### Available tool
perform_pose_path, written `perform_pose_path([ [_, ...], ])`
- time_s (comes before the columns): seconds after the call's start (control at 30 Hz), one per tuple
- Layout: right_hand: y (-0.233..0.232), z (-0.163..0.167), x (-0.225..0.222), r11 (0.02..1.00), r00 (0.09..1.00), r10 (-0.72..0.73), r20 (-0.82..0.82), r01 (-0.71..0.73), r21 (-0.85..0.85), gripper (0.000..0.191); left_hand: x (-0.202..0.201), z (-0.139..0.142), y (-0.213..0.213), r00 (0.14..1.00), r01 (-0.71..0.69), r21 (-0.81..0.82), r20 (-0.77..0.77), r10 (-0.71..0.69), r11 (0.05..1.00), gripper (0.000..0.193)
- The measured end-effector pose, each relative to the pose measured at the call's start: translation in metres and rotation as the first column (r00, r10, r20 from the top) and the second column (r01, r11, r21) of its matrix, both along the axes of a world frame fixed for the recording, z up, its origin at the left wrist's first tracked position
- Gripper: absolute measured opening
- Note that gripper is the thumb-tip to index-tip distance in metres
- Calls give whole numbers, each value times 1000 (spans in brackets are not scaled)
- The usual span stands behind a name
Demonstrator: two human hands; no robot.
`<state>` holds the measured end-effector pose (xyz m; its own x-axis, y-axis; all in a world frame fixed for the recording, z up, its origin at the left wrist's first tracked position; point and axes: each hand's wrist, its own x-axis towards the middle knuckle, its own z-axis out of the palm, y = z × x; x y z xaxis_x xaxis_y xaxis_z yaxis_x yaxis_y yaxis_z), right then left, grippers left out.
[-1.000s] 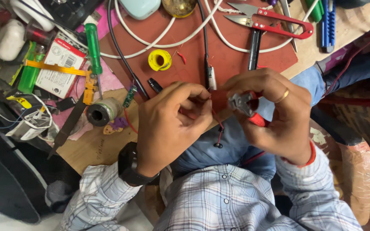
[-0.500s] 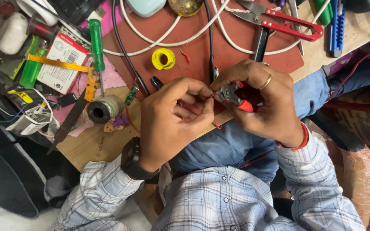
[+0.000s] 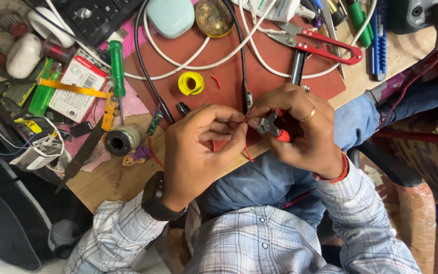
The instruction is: The person sits at a cluttered repair workbench and solders a small electronic component attached to a wire, using a soldering iron and solder wire. They then pick up red wire, strip and trim it with pliers and wire cutters, and continue working on the component.
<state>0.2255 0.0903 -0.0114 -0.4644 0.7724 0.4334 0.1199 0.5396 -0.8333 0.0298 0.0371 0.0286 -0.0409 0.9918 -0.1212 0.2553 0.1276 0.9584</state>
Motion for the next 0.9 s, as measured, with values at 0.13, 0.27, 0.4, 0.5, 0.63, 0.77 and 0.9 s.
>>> perform_pose_path([
  [0.13,1,-1,3,994,999,41,-2,-40,97,33,0,2,1,1000,13,3,1,-13,1000,15],
  [0.27,3,-6,2,986,999,42,7,-43,163,37,-1,1,1,998,31,-38,56,-29,999,15],
  [0.4,4,-15,0,964,999,51,-4,-49,260,47,-1,-2,1,997,39,-43,73,-36,998,14],
  [0.5,3,-19,3,985,996,81,33,-85,151,48,-1,-4,0,994,38,-48,103,-32,998,14],
  [0.63,4,-22,6,987,993,120,0,-119,110,47,0,-6,0,984,31,-84,180,-16,996,15],
  [0.77,-3,-22,7,987,980,138,-145,-148,-66,45,1,-7,0,987,31,-64,159,-20,998,14],
  [0.9,-13,-22,8,961,963,83,-255,-145,-234,44,1,-7,-1,991,49,2,121,-48,999,14],
])
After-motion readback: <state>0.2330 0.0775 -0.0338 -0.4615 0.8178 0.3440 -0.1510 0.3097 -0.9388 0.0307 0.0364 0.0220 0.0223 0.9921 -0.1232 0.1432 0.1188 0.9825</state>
